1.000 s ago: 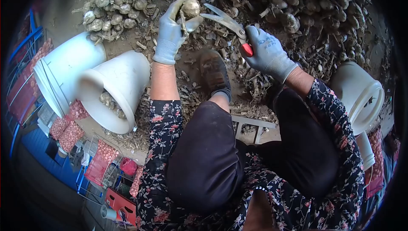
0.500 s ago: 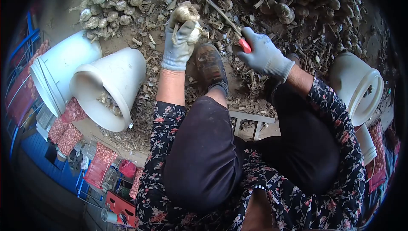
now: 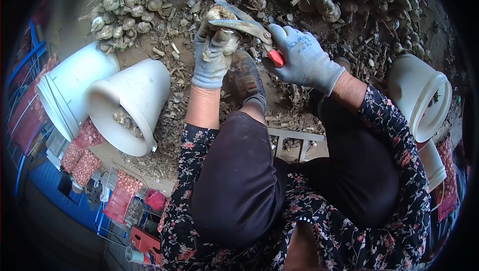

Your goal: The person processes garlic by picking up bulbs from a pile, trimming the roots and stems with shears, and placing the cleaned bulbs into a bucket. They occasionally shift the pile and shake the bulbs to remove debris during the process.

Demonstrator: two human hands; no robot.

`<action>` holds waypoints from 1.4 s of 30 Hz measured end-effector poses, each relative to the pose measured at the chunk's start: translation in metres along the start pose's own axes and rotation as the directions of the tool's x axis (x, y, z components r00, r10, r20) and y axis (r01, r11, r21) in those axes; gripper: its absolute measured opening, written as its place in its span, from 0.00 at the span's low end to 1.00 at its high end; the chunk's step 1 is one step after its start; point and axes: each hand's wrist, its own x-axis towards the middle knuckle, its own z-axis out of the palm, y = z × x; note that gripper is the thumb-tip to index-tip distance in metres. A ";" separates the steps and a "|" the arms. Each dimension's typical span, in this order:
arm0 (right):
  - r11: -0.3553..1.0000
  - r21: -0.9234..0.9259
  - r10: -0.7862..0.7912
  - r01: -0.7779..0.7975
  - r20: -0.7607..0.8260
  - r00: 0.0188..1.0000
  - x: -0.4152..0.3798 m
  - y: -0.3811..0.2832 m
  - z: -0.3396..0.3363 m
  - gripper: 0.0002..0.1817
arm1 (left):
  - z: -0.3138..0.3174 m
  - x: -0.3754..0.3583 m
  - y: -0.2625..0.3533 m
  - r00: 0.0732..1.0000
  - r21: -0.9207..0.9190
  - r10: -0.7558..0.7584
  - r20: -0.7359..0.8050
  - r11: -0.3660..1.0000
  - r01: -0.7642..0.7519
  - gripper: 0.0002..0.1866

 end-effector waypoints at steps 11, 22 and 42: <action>0.985 -0.164 -0.056 0.053 -0.010 0.998 0.000 0.011 0.002 0.27 | -0.014 0.003 0.007 0.985 0.053 -0.147 0.094 0.988 0.142 0.26; 0.979 0.203 0.026 -0.033 0.036 0.999 -0.001 0.034 0.034 0.16 | -0.005 0.002 -0.005 0.976 -0.097 -0.187 -0.111 0.979 0.177 0.18; 0.949 0.271 0.068 -0.161 0.324 0.944 -0.005 0.023 0.043 0.26 | -0.005 0.007 0.029 0.896 0.896 0.022 -0.443 -0.010 0.444 0.26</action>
